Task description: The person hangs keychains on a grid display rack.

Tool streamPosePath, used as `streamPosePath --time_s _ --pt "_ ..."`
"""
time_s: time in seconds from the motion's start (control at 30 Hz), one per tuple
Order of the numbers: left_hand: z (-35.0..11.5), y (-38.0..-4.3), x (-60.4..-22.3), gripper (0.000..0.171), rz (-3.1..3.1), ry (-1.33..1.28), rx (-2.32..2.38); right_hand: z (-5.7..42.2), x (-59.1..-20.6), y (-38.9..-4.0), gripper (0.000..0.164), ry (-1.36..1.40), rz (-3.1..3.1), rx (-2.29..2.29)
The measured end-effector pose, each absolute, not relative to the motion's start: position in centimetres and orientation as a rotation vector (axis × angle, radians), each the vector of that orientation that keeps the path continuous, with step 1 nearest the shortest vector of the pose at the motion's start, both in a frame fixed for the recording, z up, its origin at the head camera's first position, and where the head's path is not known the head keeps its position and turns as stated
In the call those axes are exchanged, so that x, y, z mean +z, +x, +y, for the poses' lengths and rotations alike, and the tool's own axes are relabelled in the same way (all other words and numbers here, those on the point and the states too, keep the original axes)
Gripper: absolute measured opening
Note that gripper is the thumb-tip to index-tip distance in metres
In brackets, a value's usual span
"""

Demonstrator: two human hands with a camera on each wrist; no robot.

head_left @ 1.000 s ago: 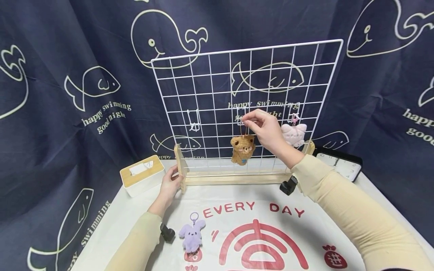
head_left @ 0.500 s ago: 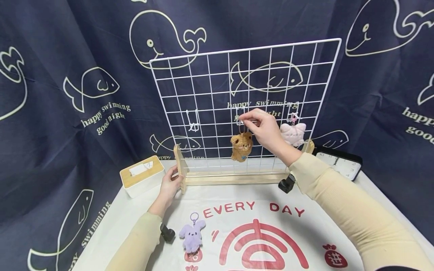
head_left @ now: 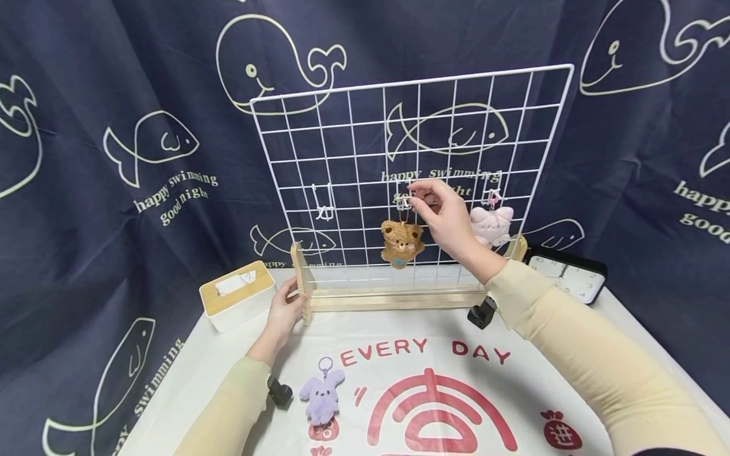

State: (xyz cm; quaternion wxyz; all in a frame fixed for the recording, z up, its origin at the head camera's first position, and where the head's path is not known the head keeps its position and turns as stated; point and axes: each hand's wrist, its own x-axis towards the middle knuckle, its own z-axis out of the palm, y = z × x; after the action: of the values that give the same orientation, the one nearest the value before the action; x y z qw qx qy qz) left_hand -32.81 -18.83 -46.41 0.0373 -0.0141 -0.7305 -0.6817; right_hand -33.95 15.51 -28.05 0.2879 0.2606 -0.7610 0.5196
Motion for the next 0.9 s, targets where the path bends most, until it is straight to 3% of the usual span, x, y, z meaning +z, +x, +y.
streamPosePath --time_s 0.3,0.9 --pt "-19.3 -33.7 -47.9 0.059 -2.251 -0.019 -2.058 15.8 -28.3 -33.2 0.017 0.699 -1.984 1.544" --pt "-18.5 -31.6 -44.8 0.058 -2.263 -0.060 -2.078 15.4 -32.9 -30.8 0.014 0.789 -1.984 1.732"
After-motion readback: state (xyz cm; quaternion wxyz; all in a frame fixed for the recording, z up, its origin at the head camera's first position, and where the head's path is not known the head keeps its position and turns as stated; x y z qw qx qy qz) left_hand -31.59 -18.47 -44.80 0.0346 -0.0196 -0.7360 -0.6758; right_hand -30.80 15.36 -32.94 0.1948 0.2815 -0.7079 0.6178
